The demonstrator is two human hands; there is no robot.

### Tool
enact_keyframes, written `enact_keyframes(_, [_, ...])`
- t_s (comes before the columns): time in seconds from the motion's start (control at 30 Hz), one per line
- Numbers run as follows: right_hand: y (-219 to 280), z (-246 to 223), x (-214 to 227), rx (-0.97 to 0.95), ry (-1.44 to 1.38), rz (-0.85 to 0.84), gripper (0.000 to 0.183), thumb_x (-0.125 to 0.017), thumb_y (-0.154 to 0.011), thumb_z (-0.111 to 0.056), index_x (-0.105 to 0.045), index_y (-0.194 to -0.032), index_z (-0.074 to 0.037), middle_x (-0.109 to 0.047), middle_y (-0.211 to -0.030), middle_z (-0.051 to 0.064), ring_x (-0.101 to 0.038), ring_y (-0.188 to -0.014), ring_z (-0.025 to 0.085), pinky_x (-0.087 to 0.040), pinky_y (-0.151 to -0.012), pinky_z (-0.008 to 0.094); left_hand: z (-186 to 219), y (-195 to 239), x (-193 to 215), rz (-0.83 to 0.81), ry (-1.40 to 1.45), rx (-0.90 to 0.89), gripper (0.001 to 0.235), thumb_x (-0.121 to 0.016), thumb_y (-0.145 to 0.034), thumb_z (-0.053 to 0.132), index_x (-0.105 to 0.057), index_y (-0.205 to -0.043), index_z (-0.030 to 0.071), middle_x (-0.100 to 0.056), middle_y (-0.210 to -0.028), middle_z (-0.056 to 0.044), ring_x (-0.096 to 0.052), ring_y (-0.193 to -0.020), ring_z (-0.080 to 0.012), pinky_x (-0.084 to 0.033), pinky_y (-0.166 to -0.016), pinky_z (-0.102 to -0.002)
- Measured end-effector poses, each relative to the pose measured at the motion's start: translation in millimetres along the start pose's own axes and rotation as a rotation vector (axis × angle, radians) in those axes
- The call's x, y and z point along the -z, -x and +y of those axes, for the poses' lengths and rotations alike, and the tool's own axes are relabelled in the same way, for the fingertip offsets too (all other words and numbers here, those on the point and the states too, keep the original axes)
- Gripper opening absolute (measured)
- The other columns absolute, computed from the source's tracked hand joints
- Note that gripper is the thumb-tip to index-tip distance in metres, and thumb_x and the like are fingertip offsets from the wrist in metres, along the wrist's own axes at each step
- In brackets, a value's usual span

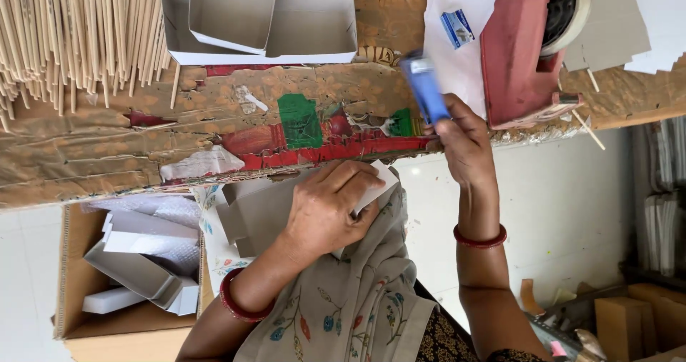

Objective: The person folds white paper sheets into small rectangular boxes and secures them with a stapler. They repeatedly fold, staple, and place the finished boxes into a cardboard box on the floor. A second person is visible in the background working with paintbrushes.

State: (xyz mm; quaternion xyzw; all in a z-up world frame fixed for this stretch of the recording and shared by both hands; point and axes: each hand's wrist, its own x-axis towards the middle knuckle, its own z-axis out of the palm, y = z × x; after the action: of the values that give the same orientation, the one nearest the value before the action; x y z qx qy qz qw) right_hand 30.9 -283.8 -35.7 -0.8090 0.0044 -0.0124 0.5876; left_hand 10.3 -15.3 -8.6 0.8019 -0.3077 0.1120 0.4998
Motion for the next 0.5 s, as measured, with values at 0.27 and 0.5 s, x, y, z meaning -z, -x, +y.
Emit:
enact_keyframes(0.27, [47.1, -7.0, -39.0, 0.616, -0.052, -0.029, 0.047, -0.091, -0.079, -0.009, -0.061, -0.115, -0.009, -0.069, -0.120, 0.010, -0.071, -0.105, 0.022, -0.063, -0.093, 0.036, -4.4, 1.0, 0.8, 0.017, -0.013, -0.027, 0.027, -0.080, -0.074, 0.008, -0.070, -0.099, 0.009, -0.067, -0.104, -0.004, -0.069, -0.094, -0.0248, -0.058, -0.082, -0.038])
enact_keyframes(0.5, [48.5, -30.5, -60.5, 0.682, 0.376, 0.217, 0.048, -0.090, -0.080, -0.006, -0.059, -0.116, -0.005, -0.070, -0.117, 0.019, -0.075, -0.105, 0.029, -0.067, -0.091, 0.039, -3.6, 0.1, 3.8, 0.029, -0.027, -0.087, 0.026, -0.080, -0.076, 0.008, -0.071, -0.100, 0.009, -0.068, -0.106, -0.004, -0.070, -0.094, -0.0239, -0.059, -0.081, -0.038])
